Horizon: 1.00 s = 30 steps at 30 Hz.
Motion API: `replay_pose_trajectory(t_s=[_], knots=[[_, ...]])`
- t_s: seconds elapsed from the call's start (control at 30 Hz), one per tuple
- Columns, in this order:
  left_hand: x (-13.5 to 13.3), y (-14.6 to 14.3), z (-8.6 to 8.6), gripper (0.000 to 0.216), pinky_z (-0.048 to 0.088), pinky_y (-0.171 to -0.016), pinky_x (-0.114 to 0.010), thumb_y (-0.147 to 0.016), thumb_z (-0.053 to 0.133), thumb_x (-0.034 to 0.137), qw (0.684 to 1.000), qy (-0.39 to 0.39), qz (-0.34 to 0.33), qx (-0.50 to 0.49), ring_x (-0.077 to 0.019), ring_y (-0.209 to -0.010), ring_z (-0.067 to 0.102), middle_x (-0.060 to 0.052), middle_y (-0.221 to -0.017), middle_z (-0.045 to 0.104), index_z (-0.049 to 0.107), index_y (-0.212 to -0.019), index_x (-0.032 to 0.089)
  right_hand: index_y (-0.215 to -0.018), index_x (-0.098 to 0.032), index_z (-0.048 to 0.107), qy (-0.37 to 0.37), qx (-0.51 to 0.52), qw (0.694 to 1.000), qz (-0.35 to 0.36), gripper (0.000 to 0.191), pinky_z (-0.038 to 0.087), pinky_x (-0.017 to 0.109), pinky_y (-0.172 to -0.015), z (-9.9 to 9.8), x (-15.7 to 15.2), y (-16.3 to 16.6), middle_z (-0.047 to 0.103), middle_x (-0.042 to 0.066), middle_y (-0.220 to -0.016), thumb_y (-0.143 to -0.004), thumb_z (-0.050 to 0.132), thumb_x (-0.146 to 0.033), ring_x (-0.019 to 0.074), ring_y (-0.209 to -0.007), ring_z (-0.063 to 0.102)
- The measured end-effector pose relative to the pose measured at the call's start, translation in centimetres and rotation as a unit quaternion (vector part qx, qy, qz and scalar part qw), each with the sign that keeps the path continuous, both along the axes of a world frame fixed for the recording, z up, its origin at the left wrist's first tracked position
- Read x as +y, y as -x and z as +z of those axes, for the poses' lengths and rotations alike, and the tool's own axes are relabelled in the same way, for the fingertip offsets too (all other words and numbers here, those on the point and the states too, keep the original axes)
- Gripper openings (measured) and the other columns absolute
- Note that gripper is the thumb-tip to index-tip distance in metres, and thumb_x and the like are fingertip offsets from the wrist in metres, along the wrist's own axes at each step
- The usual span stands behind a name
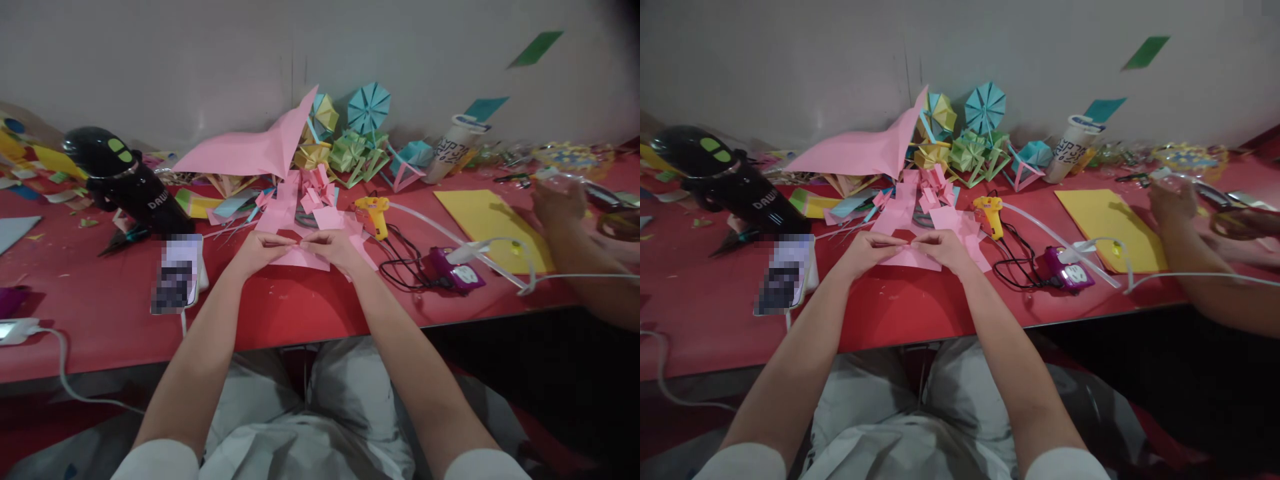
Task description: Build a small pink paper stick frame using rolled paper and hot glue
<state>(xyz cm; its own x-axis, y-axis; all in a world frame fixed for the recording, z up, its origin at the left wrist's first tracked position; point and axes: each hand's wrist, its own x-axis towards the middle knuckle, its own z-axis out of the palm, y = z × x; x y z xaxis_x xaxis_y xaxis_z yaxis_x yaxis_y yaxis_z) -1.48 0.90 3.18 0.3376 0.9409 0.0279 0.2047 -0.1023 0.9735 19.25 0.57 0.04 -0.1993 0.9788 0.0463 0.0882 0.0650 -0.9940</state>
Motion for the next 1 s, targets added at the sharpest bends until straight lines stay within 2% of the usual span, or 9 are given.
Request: replay_pose_trajectory(t_s=[0.23,0.53,0.77,1.0], knots=[[0.2,0.0,-0.7,0.036,0.056,-0.081,-0.036,-0.060,0.086,0.044,0.999,0.002,0.037,-0.004,-0.0237,-0.084,0.073,-0.009,-0.087,0.079,0.080,-0.083,0.017,-0.082,-0.018,0.077,-0.023,-0.007,1.000,0.014,0.026,0.052,0.032,-0.076,0.3,-0.1,0.2,0.076,0.005,-0.084,-0.068,0.079,-0.040,0.0170,-0.079,0.066],[0.5,0.1,-1.2,0.036,0.054,-0.080,-0.034,-0.054,0.089,0.042,0.996,0.036,0.076,-0.019,-0.0221,-0.082,0.071,-0.008,-0.085,0.078,0.079,-0.079,0.018,-0.084,-0.017,0.077,-0.025,-0.027,0.999,0.005,0.027,0.053,0.031,-0.074,0.2,0.0,0.3,0.077,0.007,-0.086,-0.069,0.078,-0.040,0.0166,-0.077,0.066],[1.0,0.8,-1.6,0.039,0.054,-0.082,-0.036,-0.051,0.090,0.040,0.994,0.071,0.082,-0.026,-0.0222,-0.083,0.070,-0.008,-0.084,0.078,0.080,-0.082,0.018,-0.084,-0.018,0.078,-0.039,-0.043,0.998,-0.007,0.025,0.053,0.032,-0.073,0.0,0.1,0.2,0.077,0.007,-0.085,-0.071,0.077,-0.039,0.0173,-0.077,0.066],[1.4,1.7,-2.0,0.041,0.053,-0.080,-0.036,-0.051,0.091,0.041,0.994,0.064,0.089,-0.009,-0.0230,-0.081,0.070,-0.009,-0.085,0.078,0.081,-0.085,0.019,-0.081,-0.018,0.078,-0.044,-0.055,0.998,-0.006,0.019,0.054,0.033,-0.076,0.3,0.2,-0.3,0.077,0.006,-0.086,-0.071,0.077,-0.035,0.0194,-0.081,0.069]])
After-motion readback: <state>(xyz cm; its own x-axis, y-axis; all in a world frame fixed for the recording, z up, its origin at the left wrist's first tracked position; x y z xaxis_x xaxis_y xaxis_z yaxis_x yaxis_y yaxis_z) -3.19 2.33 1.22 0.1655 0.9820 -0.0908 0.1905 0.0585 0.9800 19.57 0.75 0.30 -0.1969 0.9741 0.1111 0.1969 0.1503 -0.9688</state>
